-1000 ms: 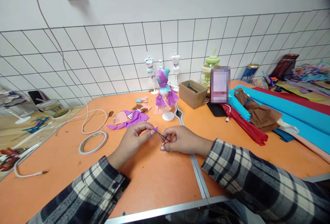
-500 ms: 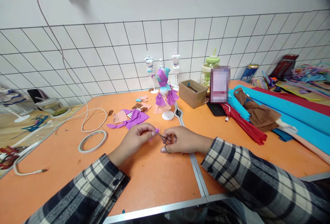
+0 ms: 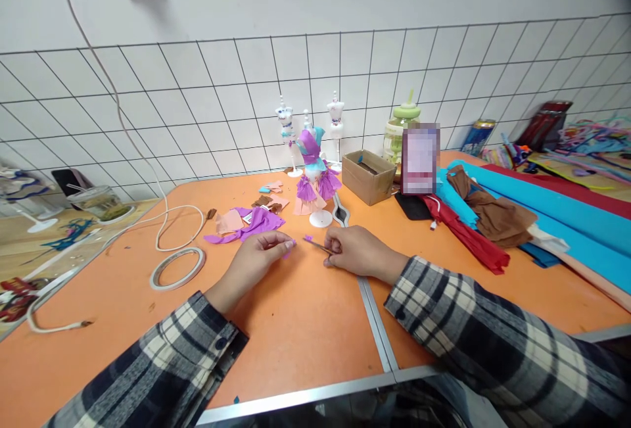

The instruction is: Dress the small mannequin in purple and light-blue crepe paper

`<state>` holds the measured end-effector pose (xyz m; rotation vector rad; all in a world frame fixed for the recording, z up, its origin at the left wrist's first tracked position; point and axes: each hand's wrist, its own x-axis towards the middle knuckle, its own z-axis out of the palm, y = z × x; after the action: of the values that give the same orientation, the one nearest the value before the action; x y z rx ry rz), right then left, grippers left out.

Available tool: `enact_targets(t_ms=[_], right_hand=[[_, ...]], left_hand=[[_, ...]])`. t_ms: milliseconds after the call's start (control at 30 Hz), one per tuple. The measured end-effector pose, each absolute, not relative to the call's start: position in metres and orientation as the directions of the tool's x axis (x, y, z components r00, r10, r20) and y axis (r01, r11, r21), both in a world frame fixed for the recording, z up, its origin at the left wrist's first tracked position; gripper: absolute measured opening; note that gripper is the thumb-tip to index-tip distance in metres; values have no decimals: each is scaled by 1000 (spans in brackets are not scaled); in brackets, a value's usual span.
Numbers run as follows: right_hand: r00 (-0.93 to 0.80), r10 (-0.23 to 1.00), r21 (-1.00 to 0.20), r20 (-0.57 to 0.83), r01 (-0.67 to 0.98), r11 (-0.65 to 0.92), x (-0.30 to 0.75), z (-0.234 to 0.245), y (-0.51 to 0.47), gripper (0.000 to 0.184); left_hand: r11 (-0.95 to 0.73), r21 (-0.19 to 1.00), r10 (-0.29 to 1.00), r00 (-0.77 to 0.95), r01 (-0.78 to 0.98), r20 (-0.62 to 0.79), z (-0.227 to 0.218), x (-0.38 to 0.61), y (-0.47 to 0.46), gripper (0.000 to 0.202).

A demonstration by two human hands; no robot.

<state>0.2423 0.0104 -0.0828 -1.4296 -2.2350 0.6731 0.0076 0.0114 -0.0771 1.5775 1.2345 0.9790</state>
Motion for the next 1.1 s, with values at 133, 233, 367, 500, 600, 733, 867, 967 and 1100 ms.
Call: enact_targets(t_ms=[133, 233, 367, 500, 600, 733, 867, 967, 1100], right_hand=[[-408, 910, -448, 73, 802, 395, 250, -78, 14, 23], [-428, 901, -508, -72, 793, 336, 248, -78, 11, 31], [-410, 851, -697, -330, 713, 74, 245, -81, 9, 53], [-393, 889, -669, -235, 729, 146, 243, -84, 11, 24], [-408, 896, -493, 175, 751, 438, 241, -90, 16, 29], [-570, 787, -307, 237, 724, 617, 237, -102, 25, 29], [-561, 797, -303, 225, 737, 604, 232, -108, 32, 21], [-561, 794, -315, 233, 729, 608, 228, -106, 31, 17], [-514, 802, -272, 304, 760, 590, 227, -101, 24, 16]], left_hand=[[-134, 959, 982, 161, 250, 95, -77, 8, 12, 23], [-173, 954, 976, 169, 244, 134, -75, 11, 10, 22], [-189, 949, 972, 182, 251, 146, -74, 12, 8, 21], [-200, 948, 971, 183, 247, 157, -74, 9, 9, 20], [-216, 954, 915, 383, 207, 125, -72, 9, 4, 16], [-378, 889, 641, 766, 259, 49, -72, 22, -11, 9], [-493, 767, 635, 773, 412, -7, -74, 38, -23, 9], [-531, 726, 644, 765, 437, 10, -76, 43, -23, 11], [-522, 726, 652, 758, 447, 2, -79, 42, -23, 15]])
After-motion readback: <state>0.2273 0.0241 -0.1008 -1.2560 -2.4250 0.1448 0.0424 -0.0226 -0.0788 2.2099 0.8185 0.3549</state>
